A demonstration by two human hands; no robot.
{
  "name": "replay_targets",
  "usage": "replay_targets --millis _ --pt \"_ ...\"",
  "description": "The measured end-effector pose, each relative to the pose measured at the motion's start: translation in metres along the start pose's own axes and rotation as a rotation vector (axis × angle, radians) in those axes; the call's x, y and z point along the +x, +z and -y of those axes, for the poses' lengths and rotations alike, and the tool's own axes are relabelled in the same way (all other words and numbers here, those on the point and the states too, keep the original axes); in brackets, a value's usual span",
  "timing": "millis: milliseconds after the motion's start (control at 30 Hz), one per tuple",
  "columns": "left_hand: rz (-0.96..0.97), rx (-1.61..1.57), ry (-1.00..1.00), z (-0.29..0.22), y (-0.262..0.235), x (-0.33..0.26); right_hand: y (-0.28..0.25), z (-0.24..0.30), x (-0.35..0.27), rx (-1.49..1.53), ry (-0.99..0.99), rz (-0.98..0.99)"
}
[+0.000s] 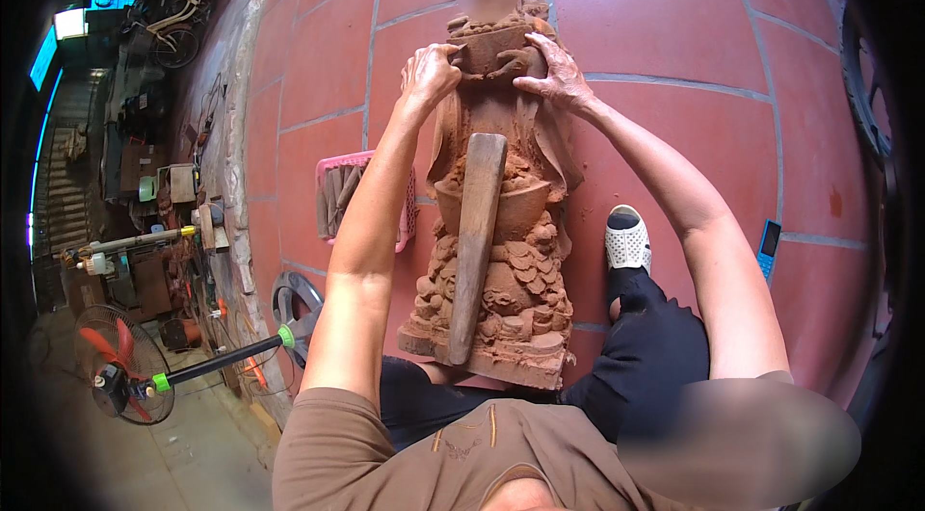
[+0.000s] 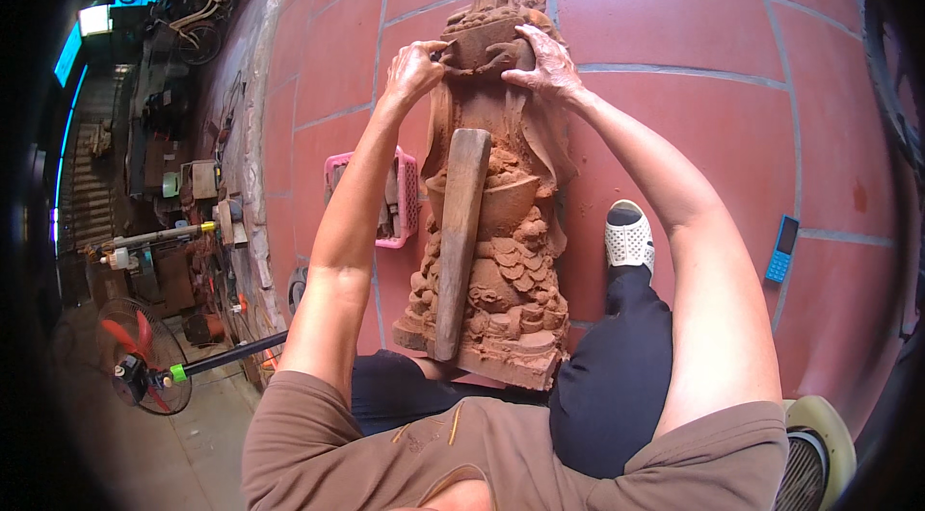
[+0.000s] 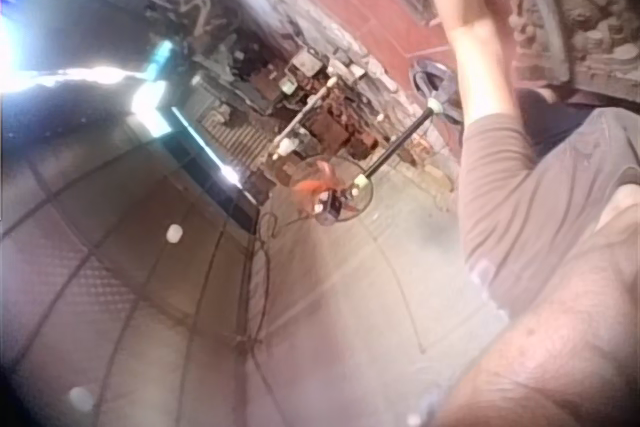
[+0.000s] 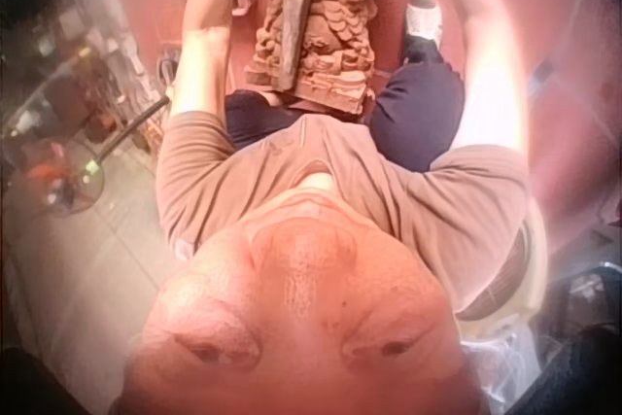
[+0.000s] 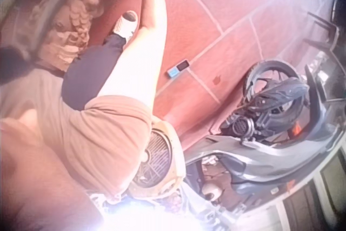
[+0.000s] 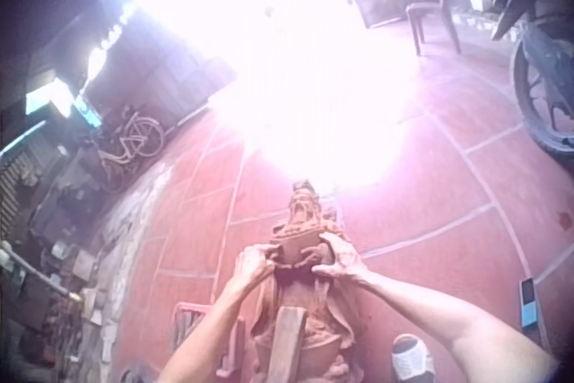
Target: The person carves a wooden sculpture of a figure using a chisel and mallet. They repeatedly strike the chisel to shape the upper torso and head area, occasionally switching tools from a nearby basket.
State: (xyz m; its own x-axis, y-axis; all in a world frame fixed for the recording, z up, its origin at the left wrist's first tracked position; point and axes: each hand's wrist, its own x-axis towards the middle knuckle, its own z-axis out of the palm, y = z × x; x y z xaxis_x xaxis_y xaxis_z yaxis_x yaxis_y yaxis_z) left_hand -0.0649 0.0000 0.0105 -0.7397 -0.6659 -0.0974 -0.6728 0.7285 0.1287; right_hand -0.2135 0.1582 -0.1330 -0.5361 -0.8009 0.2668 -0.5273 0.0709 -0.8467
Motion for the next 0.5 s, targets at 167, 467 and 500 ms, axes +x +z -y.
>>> replay_targets --millis 167,467,500 --pt "0.006 -0.162 -0.040 0.013 0.001 0.009 -0.005 0.001 0.000 0.010 0.006 0.000" --pt "0.055 -0.117 0.011 0.023 0.014 0.008 -0.002 0.002 0.002 0.010 0.004 -0.005" --pt "0.102 -0.117 0.057 0.020 0.008 0.004 -0.002 -0.001 0.002 0.016 0.007 -0.009"
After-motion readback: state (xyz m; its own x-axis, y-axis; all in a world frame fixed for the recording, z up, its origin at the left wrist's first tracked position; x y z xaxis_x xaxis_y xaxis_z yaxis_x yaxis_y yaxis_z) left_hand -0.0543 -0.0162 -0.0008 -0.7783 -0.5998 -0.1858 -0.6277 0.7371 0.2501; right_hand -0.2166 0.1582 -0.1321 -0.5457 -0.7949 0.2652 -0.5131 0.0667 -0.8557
